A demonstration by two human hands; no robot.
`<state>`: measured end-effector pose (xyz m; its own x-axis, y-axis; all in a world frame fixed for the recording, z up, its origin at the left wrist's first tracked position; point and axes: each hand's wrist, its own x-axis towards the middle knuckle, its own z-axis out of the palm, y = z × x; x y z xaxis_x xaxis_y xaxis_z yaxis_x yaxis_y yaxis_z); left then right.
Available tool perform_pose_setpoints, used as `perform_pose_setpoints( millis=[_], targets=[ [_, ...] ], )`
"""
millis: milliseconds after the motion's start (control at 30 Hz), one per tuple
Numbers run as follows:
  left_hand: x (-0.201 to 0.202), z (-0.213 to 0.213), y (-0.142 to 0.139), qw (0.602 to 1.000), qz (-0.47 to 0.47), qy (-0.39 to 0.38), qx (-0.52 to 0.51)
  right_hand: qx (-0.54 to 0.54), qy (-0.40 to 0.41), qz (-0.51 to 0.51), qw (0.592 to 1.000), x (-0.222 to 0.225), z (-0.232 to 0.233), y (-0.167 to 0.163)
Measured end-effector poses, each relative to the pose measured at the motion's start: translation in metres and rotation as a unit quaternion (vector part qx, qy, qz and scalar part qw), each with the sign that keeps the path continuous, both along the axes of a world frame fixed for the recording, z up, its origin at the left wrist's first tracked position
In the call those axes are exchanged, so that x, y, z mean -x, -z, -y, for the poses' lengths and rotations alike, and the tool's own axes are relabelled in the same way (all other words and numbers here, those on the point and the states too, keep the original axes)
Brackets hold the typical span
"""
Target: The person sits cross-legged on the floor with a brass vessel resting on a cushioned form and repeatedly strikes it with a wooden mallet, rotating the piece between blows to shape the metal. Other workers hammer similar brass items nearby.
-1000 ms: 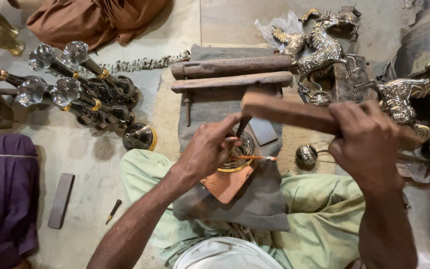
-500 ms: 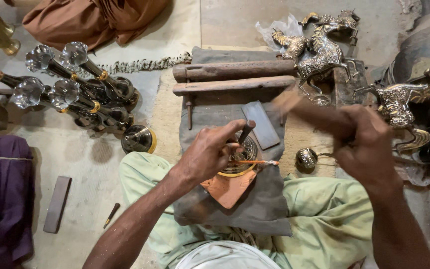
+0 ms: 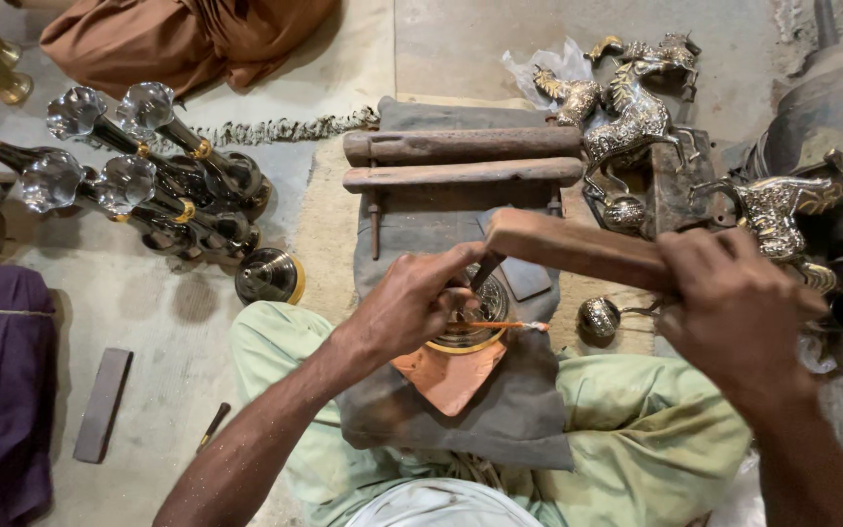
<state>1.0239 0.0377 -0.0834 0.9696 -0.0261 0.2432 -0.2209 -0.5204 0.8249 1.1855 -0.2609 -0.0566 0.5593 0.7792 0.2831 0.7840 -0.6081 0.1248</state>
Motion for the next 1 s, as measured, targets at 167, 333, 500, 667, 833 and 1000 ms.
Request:
perform_pose_setpoints(
  millis=[167, 333, 500, 667, 833, 1000],
  targets=[
    [-0.002, -0.003, 0.003, 1.000, -0.002, 0.008, 0.002, -0.063, -0.017, -0.074, 0.995, -0.001, 0.002, -0.001],
    [0.000, -0.008, 0.002, 0.999, -0.006, 0.035, 0.036, -0.077, -0.004, -0.163, 0.984, 0.000, 0.004, -0.004],
    [-0.002, -0.013, 0.002, 0.998, -0.026, 0.053, 0.037, -0.129, -0.025, -0.249, 0.960, 0.002, 0.004, -0.005],
    [-0.003, -0.016, 0.005, 0.997, -0.005, 0.066, 0.037, -0.049, 0.004, -0.208, 0.977, 0.002, 0.003, -0.005],
    [-0.004, -0.022, 0.005, 0.998, -0.026, 0.061, 0.011, -0.010, -0.034, -0.121, 0.992, 0.007, 0.002, -0.010],
    [-0.004, -0.030, 0.005, 0.996, 0.003, 0.081, 0.023, 0.048, -0.035, -0.037, 0.998, 0.014, -0.001, -0.013]
  ],
)
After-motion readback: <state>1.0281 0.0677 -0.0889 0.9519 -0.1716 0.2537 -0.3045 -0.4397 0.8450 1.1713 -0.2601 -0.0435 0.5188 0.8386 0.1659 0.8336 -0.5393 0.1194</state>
